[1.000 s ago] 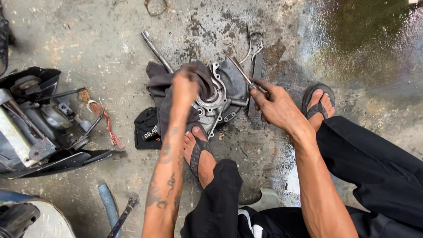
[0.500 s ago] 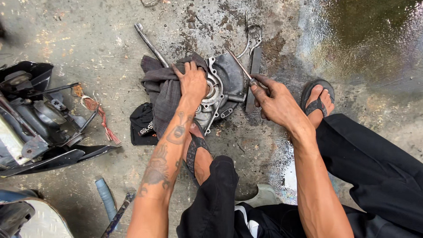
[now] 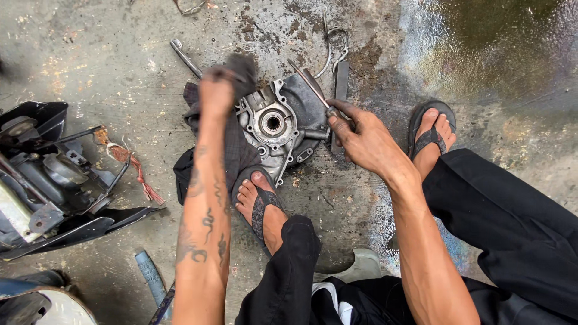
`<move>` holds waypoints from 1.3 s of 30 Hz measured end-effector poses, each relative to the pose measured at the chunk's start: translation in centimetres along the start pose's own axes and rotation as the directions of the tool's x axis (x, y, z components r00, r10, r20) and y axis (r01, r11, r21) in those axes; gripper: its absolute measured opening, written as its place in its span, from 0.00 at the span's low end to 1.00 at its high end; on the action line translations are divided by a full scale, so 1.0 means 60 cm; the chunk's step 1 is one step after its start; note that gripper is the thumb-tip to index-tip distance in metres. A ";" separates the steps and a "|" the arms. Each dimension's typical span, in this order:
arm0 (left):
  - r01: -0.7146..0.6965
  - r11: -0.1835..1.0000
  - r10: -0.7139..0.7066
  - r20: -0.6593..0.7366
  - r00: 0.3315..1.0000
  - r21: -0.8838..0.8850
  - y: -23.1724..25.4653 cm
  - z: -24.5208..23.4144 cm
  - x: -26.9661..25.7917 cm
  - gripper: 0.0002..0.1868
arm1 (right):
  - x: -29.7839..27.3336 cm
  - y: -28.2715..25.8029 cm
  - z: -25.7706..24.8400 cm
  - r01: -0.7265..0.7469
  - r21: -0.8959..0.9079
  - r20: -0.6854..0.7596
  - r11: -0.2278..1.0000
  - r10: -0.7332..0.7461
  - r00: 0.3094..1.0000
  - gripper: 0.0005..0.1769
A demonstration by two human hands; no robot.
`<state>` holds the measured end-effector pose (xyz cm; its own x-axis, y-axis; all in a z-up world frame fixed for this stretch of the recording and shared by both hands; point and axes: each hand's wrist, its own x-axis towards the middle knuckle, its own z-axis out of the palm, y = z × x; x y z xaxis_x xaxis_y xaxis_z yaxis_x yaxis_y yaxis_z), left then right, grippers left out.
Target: The person cleans a metallic engine casing using a rag and a screwdriver. They wipe the surface and scrape residue from crevices, repeatedly adjusting the rag and tool to reach different areas of the part.
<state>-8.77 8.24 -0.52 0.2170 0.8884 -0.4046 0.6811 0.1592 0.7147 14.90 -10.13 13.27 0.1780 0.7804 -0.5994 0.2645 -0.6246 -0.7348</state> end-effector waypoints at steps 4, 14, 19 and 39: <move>-0.098 0.850 -0.076 -0.305 0.949 -0.517 -0.020 -0.083 0.013 0.07 | 0.005 0.000 -0.004 0.018 0.001 0.014 1.000 -0.018 1.000 0.27; -0.367 0.623 0.326 0.197 0.925 0.691 -0.060 0.092 -0.020 0.29 | -0.009 -0.019 0.018 0.003 -0.023 0.026 1.000 -0.002 1.000 0.27; -0.382 0.368 0.269 0.297 0.916 0.847 0.014 0.073 -0.036 0.23 | -0.019 -0.014 0.008 0.002 -0.027 0.027 1.000 -0.001 1.000 0.28; -0.635 0.277 0.248 0.584 0.773 0.721 0.015 0.015 -0.015 0.26 | -0.012 -0.023 0.006 -0.013 -0.132 0.044 0.991 0.019 0.999 0.28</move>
<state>-7.75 7.19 -0.02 0.7453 0.4742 -0.4687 0.5555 -0.8304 0.0432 14.05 -9.84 14.59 0.1411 0.7662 -0.6269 0.3848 -0.6259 -0.6784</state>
